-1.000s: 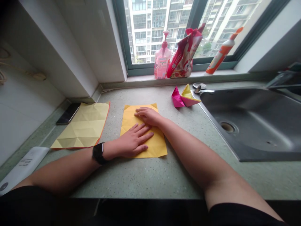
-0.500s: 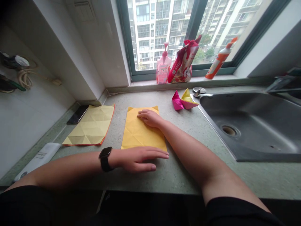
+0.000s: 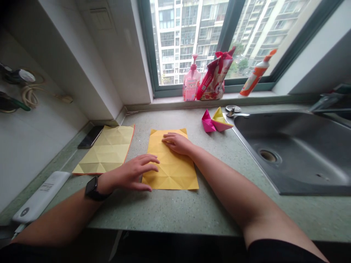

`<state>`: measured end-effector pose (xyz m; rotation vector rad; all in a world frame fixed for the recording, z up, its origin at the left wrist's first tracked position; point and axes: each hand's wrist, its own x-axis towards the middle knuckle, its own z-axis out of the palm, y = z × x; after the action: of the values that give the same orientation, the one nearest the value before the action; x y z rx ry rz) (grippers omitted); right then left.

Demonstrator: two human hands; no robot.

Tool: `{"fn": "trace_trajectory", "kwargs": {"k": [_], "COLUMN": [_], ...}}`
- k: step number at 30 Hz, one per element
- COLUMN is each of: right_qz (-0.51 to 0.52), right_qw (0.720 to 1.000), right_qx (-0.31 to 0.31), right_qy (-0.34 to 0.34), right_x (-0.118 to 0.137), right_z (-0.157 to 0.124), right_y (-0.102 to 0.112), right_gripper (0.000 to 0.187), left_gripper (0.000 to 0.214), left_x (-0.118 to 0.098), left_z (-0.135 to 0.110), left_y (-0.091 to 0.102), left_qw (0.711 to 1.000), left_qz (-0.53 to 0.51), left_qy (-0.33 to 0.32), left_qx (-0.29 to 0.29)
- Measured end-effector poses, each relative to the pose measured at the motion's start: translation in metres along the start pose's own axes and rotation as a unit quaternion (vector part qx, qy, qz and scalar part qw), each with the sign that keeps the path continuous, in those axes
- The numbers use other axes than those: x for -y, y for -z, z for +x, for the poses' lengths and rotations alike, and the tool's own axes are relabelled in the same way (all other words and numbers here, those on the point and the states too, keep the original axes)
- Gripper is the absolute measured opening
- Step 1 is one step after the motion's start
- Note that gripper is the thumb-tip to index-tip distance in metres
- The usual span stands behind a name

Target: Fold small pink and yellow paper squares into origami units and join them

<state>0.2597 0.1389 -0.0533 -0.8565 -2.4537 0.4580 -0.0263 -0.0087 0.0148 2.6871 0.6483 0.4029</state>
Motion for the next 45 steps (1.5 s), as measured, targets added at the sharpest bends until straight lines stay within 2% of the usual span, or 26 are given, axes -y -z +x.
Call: {"fn": "trace_trajectory", "kwargs": {"k": [3, 8, 13, 17, 18, 22, 26, 28, 31, 33, 34, 36, 38, 40, 42, 45], "right_qz": [0.010, 0.012, 0.007, 0.004, 0.003, -0.003, 0.030, 0.091, 0.232, 0.297, 0.317, 0.328, 0.298, 0.234, 0.159, 0.076], "right_qw": [1.000, 1.000, 1.000, 1.000, 1.000, 0.997, 0.988, 0.978, 0.945, 0.935, 0.935, 0.943, 0.952, 0.963, 0.976, 0.989], "right_qx": [-0.002, -0.004, 0.004, 0.004, -0.001, -0.057, -0.114, -0.143, -0.187, -0.162, -0.129, -0.026, 0.069, 0.128, 0.141, 0.112], "right_qy": [0.003, 0.012, 0.009, -0.003, -0.008, -0.056, -0.101, -0.121, -0.135, -0.110, -0.090, -0.051, -0.027, -0.032, -0.050, -0.060], "right_x": [-0.002, -0.005, -0.002, -0.002, -0.001, 0.003, 0.014, 0.022, 0.042, 0.059, 0.068, 0.084, 0.097, 0.104, 0.107, 0.103], "right_z": [-0.002, -0.003, -0.006, -0.011, -0.012, -0.012, -0.009, -0.009, -0.011, -0.015, -0.017, -0.022, -0.025, -0.027, -0.026, -0.022], "right_y": [-0.001, -0.001, 0.003, 0.008, 0.009, 0.018, 0.050, 0.074, 0.109, 0.126, 0.132, 0.140, 0.144, 0.144, 0.141, 0.135], "right_gripper": [0.035, 0.034, 0.035, 0.035, 0.035, 0.030, 0.026, 0.034, 0.056, 0.065, 0.069, 0.074, 0.072, 0.074, 0.072, 0.053], "left_gripper": [0.064, 0.025, 0.020, 0.006, 0.010, 0.017, 0.011, 0.009, 0.007, 0.005, 0.004, 0.005, 0.006, 0.006, 0.007, 0.013], "left_x": [0.000, -0.001, 0.000, 0.002, 0.002, -0.002, -0.004, -0.003, 0.000, 0.002, 0.003, 0.004, 0.006, 0.008, 0.011, 0.017], "left_z": [-0.004, -0.007, -0.008, -0.007, -0.007, -0.006, -0.009, -0.011, -0.014, -0.015, -0.015, -0.015, -0.015, -0.015, -0.014, -0.014], "left_y": [0.001, 0.001, 0.006, 0.008, 0.009, 0.012, 0.017, 0.018, 0.016, 0.014, 0.013, 0.010, 0.008, 0.007, 0.007, 0.007], "left_qw": [1.000, 0.998, 0.997, 0.997, 0.996, 0.995, 0.979, 0.965, 0.943, 0.932, 0.928, 0.922, 0.919, 0.915, 0.910, 0.903], "left_qz": [-0.004, 0.030, 0.055, 0.047, 0.046, 0.029, 0.029, 0.046, 0.078, 0.098, 0.104, 0.100, 0.081, 0.062, 0.051, 0.048], "left_qy": [-0.016, -0.050, -0.058, -0.068, -0.071, -0.069, -0.036, -0.015, 0.021, 0.042, 0.052, 0.077, 0.109, 0.148, 0.192, 0.246], "left_qx": [0.013, 0.004, 0.006, -0.005, -0.013, -0.072, -0.198, -0.259, -0.322, -0.347, -0.354, -0.365, -0.370, -0.371, -0.364, -0.350]}}
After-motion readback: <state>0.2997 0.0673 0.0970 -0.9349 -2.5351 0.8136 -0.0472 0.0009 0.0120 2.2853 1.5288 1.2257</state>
